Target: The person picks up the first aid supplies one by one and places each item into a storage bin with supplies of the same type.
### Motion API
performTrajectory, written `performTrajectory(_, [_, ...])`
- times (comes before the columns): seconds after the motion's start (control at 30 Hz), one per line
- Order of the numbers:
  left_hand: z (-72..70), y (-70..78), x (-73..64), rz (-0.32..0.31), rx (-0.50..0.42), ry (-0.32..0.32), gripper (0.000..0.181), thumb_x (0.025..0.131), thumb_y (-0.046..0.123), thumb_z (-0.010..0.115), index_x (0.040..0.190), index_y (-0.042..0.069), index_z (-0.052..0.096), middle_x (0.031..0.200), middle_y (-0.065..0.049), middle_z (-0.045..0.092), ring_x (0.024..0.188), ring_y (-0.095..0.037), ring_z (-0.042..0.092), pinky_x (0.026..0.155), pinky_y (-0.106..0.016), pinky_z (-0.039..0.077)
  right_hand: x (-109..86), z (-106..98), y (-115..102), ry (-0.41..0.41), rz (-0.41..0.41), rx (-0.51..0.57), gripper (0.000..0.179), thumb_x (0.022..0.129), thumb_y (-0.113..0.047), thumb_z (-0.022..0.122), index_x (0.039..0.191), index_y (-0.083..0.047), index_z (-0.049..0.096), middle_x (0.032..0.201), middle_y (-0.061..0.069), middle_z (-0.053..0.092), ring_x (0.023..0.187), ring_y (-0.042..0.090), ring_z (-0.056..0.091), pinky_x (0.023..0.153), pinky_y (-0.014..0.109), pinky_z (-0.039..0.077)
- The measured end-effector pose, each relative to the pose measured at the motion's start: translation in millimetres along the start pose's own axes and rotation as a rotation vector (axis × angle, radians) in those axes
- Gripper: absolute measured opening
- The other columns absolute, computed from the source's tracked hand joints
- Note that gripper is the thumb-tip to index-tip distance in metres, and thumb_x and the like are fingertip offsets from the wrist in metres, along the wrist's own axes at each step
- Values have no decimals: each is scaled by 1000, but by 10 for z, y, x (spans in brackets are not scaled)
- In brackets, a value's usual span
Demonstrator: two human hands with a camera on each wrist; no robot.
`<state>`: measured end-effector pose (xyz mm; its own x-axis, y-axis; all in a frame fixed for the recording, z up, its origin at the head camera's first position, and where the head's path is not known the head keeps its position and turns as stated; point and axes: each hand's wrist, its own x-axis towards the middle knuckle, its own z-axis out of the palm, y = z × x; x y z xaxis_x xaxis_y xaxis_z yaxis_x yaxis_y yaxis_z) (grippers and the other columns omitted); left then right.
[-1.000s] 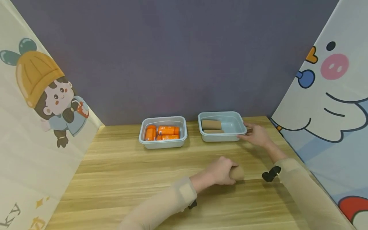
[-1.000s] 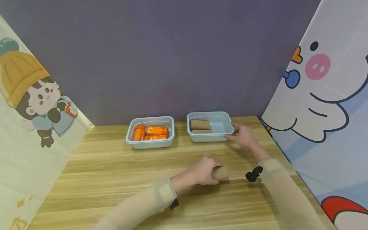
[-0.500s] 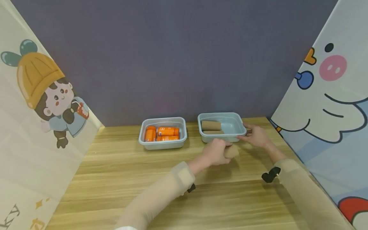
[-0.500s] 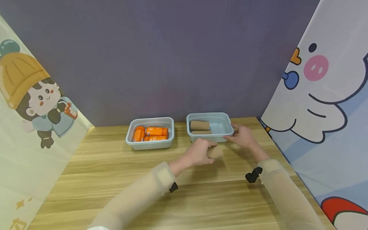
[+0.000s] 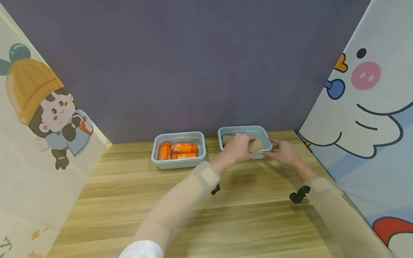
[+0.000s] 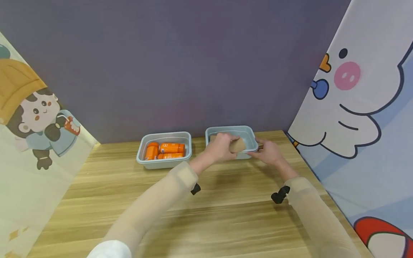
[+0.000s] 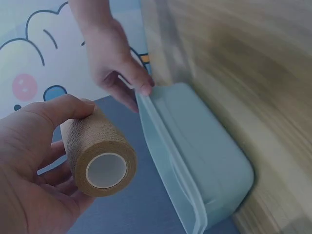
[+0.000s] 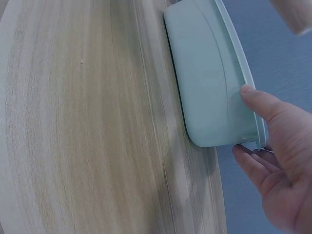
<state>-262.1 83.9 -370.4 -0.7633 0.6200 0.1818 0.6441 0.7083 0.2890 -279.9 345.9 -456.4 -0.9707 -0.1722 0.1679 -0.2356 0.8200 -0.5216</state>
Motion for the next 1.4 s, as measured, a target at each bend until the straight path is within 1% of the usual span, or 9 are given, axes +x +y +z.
performTrajectory(0.07, [-24,-11,45,-8,-14,-10,63,92,23,82,151,12,61,131,-5,75,88,-11,66,68,-18,53,12,16,-8,-8,5,8,86,93,-40,84,153,10,48,132,34,69,111,46,75,86,53,66])
performTrajectory(0.17, [-26,-19,117,-19,-10,-8,62,93,22,82,150,11,61,131,-4,75,90,-10,67,72,-19,54,22,33,0,-3,10,25,85,93,-37,84,153,11,48,131,35,69,111,47,75,86,53,66])
performTrajectory(0.3, [-11,-20,220,-51,9,-6,63,93,22,84,150,12,61,138,-4,72,108,-13,71,88,-24,60,22,36,15,6,17,36,83,92,-34,85,152,11,48,132,35,68,112,48,74,87,52,66])
performTrajectory(0.47, [49,-29,318,-113,23,-20,64,94,23,83,154,17,58,149,-1,67,127,-15,68,102,-28,59,19,32,9,-7,31,49,85,93,-36,84,153,11,47,135,36,66,114,48,73,88,52,66])
performTrajectory(0.6, [147,-28,387,-123,42,-7,63,96,22,81,154,17,57,152,-2,64,134,-18,66,109,-30,58,5,30,4,-4,42,43,86,93,-38,84,154,10,47,137,36,65,114,48,73,88,52,66])
performTrajectory(0.73, [250,-28,448,-140,60,9,61,98,18,78,155,20,57,153,0,64,133,-18,67,108,-29,58,-10,35,4,4,39,47,86,92,-37,85,153,11,47,137,36,65,113,47,74,86,51,66])
performTrajectory(0.97, [383,-21,560,-158,146,-10,55,104,13,69,156,26,55,150,4,66,123,-14,70,90,-26,63,9,34,21,25,18,54,85,92,-35,86,152,11,48,134,36,66,111,47,75,87,51,66])
performTrajectory(1.2, [461,19,642,-122,254,-23,58,104,13,68,158,29,53,149,8,67,126,-12,69,100,-28,61,4,9,37,20,14,37,85,93,-36,84,153,11,47,131,36,68,111,47,75,87,53,66])
performTrajectory(1.4, [587,-19,634,-125,292,-39,54,108,16,63,158,31,51,152,12,64,134,-12,65,112,-38,56,-14,48,49,13,18,53,85,92,-35,85,152,11,48,130,35,69,111,46,75,86,51,66])
